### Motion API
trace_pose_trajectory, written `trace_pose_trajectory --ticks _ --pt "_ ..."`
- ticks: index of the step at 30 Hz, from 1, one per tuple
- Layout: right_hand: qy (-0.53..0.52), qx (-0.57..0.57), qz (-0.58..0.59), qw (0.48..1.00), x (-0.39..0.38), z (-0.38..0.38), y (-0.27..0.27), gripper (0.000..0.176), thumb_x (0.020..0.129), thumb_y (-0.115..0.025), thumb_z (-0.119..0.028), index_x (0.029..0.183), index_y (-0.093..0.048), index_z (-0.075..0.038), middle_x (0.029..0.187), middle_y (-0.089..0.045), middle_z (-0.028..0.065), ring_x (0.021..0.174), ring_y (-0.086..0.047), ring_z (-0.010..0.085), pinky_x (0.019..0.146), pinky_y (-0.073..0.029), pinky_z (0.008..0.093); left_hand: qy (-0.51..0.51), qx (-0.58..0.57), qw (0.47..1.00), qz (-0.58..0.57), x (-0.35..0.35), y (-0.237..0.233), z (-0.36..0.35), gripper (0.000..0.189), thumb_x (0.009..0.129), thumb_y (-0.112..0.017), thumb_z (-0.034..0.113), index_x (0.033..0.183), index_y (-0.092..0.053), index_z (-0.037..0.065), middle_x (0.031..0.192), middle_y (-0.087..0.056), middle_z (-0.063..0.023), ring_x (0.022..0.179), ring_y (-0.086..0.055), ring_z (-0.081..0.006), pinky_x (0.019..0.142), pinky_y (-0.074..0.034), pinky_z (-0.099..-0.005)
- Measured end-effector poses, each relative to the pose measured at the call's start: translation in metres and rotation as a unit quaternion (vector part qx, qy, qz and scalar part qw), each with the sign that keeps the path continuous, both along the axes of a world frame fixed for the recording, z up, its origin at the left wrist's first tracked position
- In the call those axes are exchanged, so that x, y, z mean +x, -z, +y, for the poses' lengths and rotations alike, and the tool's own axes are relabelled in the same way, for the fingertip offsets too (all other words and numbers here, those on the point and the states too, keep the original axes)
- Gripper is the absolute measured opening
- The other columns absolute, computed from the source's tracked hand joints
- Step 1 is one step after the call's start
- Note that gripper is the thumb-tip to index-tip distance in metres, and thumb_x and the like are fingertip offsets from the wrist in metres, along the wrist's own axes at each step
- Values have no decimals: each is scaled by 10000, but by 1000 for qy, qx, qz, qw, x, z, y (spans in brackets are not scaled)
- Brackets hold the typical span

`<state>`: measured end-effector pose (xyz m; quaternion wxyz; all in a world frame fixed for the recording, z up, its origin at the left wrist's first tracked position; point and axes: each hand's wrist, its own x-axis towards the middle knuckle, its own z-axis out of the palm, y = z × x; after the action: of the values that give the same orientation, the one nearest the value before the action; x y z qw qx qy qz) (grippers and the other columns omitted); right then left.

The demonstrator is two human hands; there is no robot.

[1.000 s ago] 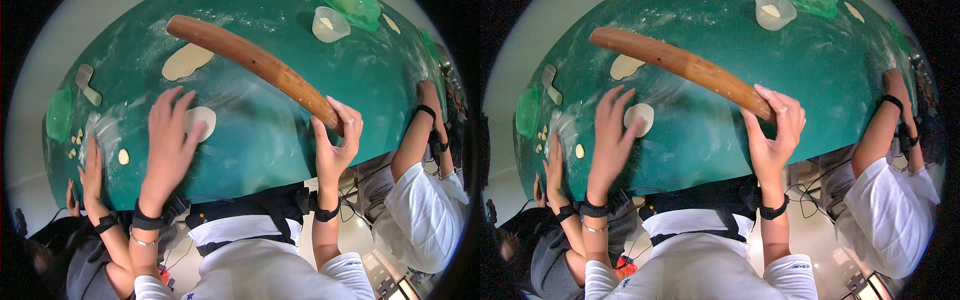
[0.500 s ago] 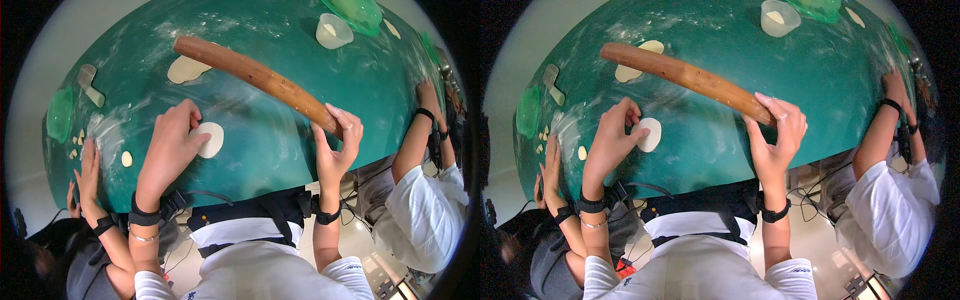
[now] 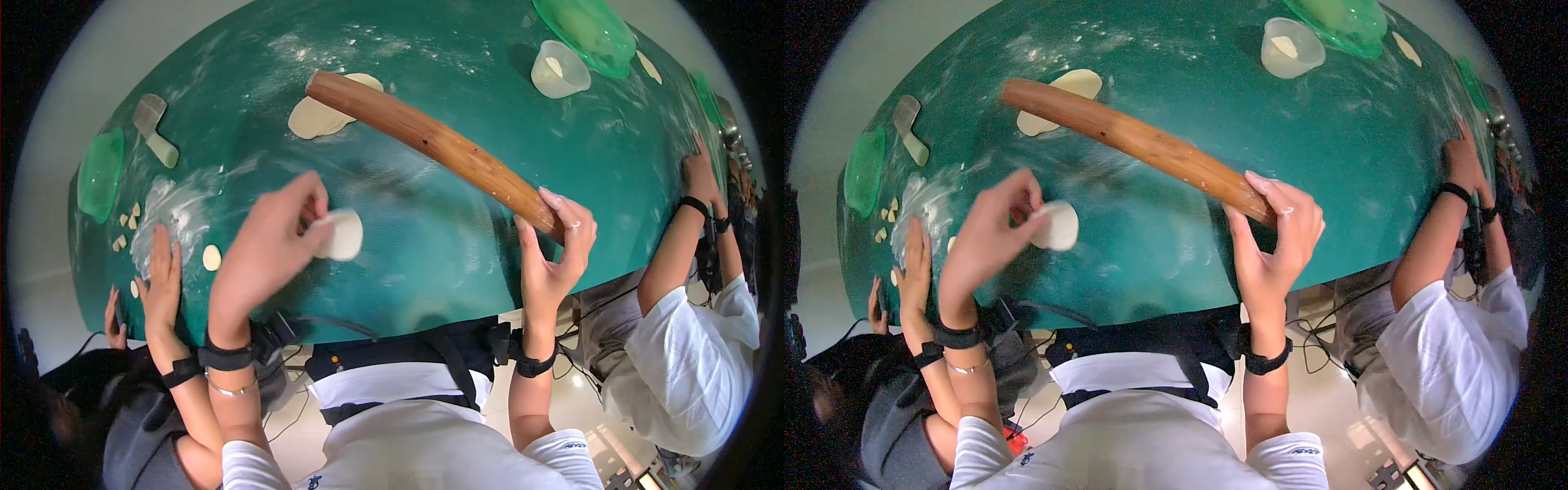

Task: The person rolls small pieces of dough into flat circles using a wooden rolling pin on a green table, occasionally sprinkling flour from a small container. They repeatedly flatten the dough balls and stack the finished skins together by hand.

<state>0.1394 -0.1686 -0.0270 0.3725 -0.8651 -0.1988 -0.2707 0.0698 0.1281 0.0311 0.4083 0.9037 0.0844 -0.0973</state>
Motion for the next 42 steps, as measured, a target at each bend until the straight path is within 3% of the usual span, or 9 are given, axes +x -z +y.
trace_pose_trajectory --ticks 1,6,15,21,24,26,29,36,42 --pt "-1 -3 -1 1000 -1 0 0 399 713 -821 -72 1088 -690 -111 1044 -691 49 963 -606 226 859 -395 340 16 9 999 -41 2 7 13 241 800 -693 -2 925 -495 54 769 -532 -8 754 -581 -82 630 -431 -254" --pt "1 -9 0 1000 -1 2 0 395 714 -818 -63 1084 -685 -108 1046 -694 48 969 -606 227 858 -395 341 -75 -36 992 -98 37 22 72 266 830 -691 -2 1043 -547 65 857 -571 5 831 -588 -88 721 -462 -233" --pt "3 -18 6 1000 2 0 -3 392 718 -816 -65 1085 -685 -107 1045 -686 50 955 -602 225 861 -390 339 -74 -81 981 -158 65 9 70 173 832 -678 -20 989 -614 14 964 -651 -35 917 -638 -111 842 -513 -275" --pt "-1 -31 3 999 1 -1 -4 392 723 -813 -62 1090 -680 -100 1046 -693 51 966 -605 227 868 -391 340 -91 -53 972 -209 79 50 102 296 846 -671 7 1140 -638 14 1171 -683 -114 1139 -647 -250 961 -501 -362" --pt "7 -12 13 1000 3 0 -2 389 728 -809 -62 1093 -679 -98 1045 -696 51 972 -606 230 871 -392 342 -73 162 965 -191 20 19 78 453 913 -647 96 1354 -552 53 1397 -570 -131 1296 -539 -296 1092 -409 -390" --pt "6 -9 27 1000 4 1 -1 384 732 -807 -63 1093 -681 -98 1049 -695 50 974 -605 229 872 -389 341 -104 324 939 -49 -17 -13 40 540 945 -627 196 1447 -472 75 1517 -446 -156 1402 -413 -348 1172 -296 -423" --pt "1 -38 24 999 4 1 -3 380 737 -806 -68 1095 -680 -100 1056 -691 46 978 -602 228 873 -384 339 -150 344 926 -47 -77 25 41 565 964 -595 203 1491 -421 99 1587 -314 -171 1485 -247 -362 1195 -228 -452" --pt "-14 -57 7 998 4 4 -3 368 748 -808 -98 1094 -684 -119 1056 -683 36 965 -597 216 848 -378 328 -271 201 936 -102 -118 54 7 474 1012 -466 117 1481 -433 61 1582 -333 -166 1490 -257 -334 1203 -216 -423" --pt "-20 -45 7 999 0 -1 -1 365 752 -807 -105 1096 -685 -122 1048 -672 31 965 -591 214 853 -380 329 -126 112 971 -168 -80 53 -40 533 991 -524 163 1491 -400 27 1584 -322 -194 1482 -281 -345 1210 -214 -436"
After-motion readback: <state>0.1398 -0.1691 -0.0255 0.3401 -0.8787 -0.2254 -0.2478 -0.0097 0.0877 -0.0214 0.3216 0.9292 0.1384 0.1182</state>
